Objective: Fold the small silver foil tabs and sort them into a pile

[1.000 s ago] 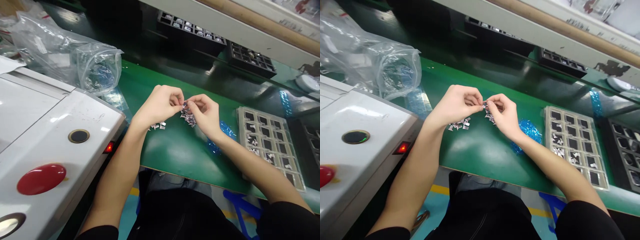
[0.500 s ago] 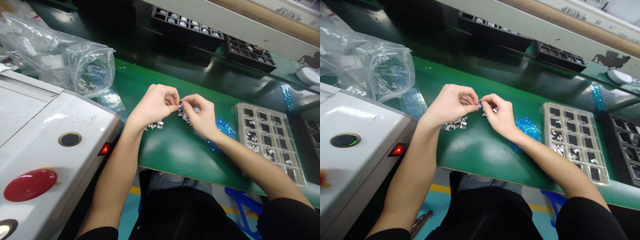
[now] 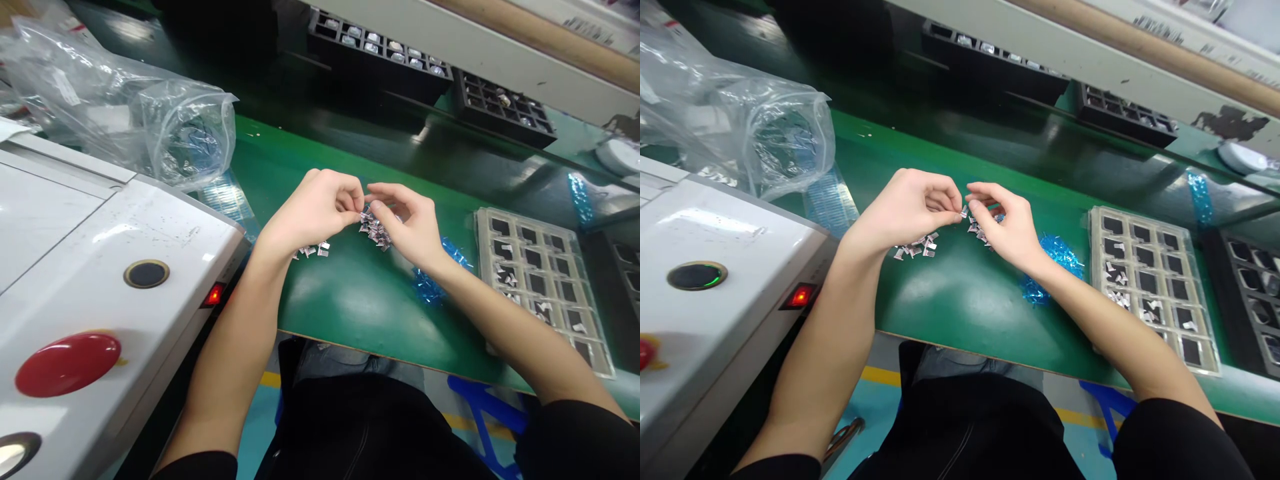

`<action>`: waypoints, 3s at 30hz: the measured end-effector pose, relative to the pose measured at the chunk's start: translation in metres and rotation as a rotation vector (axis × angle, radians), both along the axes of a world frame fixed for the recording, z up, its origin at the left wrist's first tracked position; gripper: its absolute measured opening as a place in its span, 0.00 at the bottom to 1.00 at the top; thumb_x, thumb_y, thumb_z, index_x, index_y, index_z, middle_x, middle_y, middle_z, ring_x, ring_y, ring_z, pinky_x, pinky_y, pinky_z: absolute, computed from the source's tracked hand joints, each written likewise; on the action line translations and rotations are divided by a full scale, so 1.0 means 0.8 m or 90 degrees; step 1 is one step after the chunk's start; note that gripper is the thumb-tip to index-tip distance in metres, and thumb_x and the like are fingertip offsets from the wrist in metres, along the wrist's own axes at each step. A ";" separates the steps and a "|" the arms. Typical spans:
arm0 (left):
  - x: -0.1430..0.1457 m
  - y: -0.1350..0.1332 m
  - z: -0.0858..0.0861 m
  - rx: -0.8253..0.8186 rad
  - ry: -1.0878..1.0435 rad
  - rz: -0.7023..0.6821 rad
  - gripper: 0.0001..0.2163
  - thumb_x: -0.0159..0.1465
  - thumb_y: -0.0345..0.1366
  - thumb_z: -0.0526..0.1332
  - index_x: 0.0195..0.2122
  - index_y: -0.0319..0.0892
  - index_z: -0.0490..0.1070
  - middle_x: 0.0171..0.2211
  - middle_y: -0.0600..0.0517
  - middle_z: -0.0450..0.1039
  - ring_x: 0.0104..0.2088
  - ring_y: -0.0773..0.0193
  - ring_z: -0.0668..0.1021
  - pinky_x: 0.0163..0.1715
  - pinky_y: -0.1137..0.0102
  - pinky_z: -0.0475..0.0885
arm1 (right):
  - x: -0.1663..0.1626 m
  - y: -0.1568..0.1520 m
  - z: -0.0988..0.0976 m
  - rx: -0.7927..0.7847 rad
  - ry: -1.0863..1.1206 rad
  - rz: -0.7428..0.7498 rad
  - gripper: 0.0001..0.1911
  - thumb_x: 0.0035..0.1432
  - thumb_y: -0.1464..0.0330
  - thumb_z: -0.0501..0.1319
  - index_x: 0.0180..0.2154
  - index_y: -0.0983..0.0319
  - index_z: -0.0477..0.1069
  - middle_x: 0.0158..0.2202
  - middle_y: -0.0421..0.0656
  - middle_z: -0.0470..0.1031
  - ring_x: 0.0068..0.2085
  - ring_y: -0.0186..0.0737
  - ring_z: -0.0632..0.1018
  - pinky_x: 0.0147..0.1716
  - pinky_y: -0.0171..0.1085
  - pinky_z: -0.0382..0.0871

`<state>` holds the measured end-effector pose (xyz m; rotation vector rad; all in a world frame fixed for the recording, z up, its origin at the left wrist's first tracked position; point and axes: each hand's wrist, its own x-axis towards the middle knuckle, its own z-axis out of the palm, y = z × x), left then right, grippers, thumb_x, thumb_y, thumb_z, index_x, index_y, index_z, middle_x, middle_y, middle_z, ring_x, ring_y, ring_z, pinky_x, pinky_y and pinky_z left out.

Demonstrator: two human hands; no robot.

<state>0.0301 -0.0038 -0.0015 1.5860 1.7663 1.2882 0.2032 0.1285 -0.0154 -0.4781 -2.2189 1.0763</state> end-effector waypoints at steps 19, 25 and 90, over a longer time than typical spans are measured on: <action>-0.032 -0.014 -0.023 -0.247 0.248 -0.002 0.09 0.56 0.34 0.73 0.23 0.48 0.75 0.20 0.54 0.75 0.28 0.54 0.82 0.39 0.62 0.77 | 0.010 0.041 -0.001 0.145 -0.158 -0.059 0.07 0.63 0.69 0.65 0.38 0.56 0.83 0.31 0.42 0.80 0.32 0.45 0.77 0.41 0.49 0.75; -0.042 -0.015 -0.031 -0.252 0.245 -0.022 0.10 0.55 0.32 0.72 0.19 0.47 0.75 0.14 0.55 0.68 0.18 0.62 0.73 0.28 0.66 0.71 | 0.011 0.040 0.002 0.119 -0.179 -0.003 0.12 0.55 0.72 0.63 0.32 0.55 0.86 0.39 0.44 0.88 0.40 0.50 0.83 0.41 0.50 0.77; 0.005 -0.004 0.006 -0.078 0.078 -0.004 0.07 0.58 0.27 0.63 0.31 0.45 0.67 0.25 0.57 0.81 0.31 0.56 0.83 0.41 0.63 0.72 | 0.007 -0.010 -0.008 0.037 -0.043 0.026 0.06 0.66 0.65 0.67 0.38 0.57 0.84 0.37 0.41 0.88 0.38 0.46 0.87 0.41 0.45 0.81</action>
